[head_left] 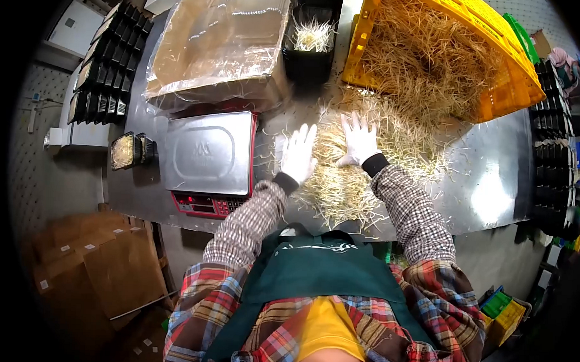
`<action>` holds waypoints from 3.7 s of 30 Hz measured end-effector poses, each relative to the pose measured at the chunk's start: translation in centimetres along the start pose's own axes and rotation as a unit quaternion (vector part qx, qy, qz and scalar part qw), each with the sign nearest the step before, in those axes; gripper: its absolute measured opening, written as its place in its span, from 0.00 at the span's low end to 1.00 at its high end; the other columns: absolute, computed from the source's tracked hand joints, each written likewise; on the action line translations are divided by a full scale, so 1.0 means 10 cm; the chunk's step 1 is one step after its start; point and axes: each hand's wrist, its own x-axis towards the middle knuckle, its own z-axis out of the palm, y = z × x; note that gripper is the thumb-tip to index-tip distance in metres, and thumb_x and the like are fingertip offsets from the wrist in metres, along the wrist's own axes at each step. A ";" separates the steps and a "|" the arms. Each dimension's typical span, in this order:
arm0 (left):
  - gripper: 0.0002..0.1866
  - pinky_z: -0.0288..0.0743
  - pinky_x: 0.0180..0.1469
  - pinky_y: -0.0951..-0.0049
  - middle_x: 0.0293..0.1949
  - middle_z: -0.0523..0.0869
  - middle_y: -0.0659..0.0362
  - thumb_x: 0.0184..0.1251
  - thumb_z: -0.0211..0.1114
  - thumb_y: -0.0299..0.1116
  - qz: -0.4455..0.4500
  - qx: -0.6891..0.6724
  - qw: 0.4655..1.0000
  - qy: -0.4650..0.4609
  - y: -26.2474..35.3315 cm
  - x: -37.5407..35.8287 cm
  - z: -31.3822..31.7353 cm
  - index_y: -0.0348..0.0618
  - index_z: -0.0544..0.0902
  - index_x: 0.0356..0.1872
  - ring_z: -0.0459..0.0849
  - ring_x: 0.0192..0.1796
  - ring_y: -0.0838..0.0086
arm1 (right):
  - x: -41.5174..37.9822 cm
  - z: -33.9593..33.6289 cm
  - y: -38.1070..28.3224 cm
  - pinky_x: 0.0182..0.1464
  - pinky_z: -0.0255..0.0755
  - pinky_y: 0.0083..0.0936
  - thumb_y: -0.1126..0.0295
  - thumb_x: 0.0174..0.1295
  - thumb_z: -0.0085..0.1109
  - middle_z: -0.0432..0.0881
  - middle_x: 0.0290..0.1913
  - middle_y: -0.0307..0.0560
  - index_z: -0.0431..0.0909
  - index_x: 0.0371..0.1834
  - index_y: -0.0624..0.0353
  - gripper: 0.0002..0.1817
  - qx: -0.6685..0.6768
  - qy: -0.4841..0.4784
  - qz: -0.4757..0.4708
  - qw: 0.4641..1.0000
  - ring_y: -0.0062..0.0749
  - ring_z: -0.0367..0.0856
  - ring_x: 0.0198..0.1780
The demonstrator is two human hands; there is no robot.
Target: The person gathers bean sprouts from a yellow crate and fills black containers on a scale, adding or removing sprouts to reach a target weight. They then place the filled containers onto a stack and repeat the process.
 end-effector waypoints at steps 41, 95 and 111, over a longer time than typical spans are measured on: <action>0.15 0.73 0.50 0.57 0.40 0.91 0.56 0.60 0.72 0.50 0.025 0.293 0.955 0.038 -0.62 3.80 -1.37 0.51 0.91 0.37 0.84 0.50 0.60 | 0.06 -0.16 0.49 0.54 0.80 0.41 0.45 0.43 0.77 0.75 0.58 0.64 0.37 0.83 0.58 0.71 0.187 -0.042 0.258 0.947 0.52 0.79 0.55; 0.52 0.76 0.61 0.59 0.57 0.80 0.44 0.45 0.83 0.36 0.101 -0.129 0.978 -0.131 -2.39 -0.57 -2.46 0.39 0.64 0.73 0.80 0.60 0.51 | 0.25 -1.08 -3.18 0.54 0.76 0.37 0.71 0.56 0.61 0.79 0.52 0.51 0.69 0.61 0.60 0.28 0.094 0.242 -0.327 0.908 0.47 0.80 0.50; 0.59 0.52 0.75 0.42 0.73 0.61 0.40 0.52 0.71 0.68 0.037 -0.038 0.998 -0.038 -2.09 -0.75 -2.00 0.40 0.57 0.77 0.59 0.75 0.43 | 0.36 -1.24 -2.81 0.52 0.76 0.48 0.47 0.45 0.76 0.83 0.49 0.55 0.73 0.62 0.58 0.42 -0.057 0.079 -0.211 0.973 0.48 0.85 0.49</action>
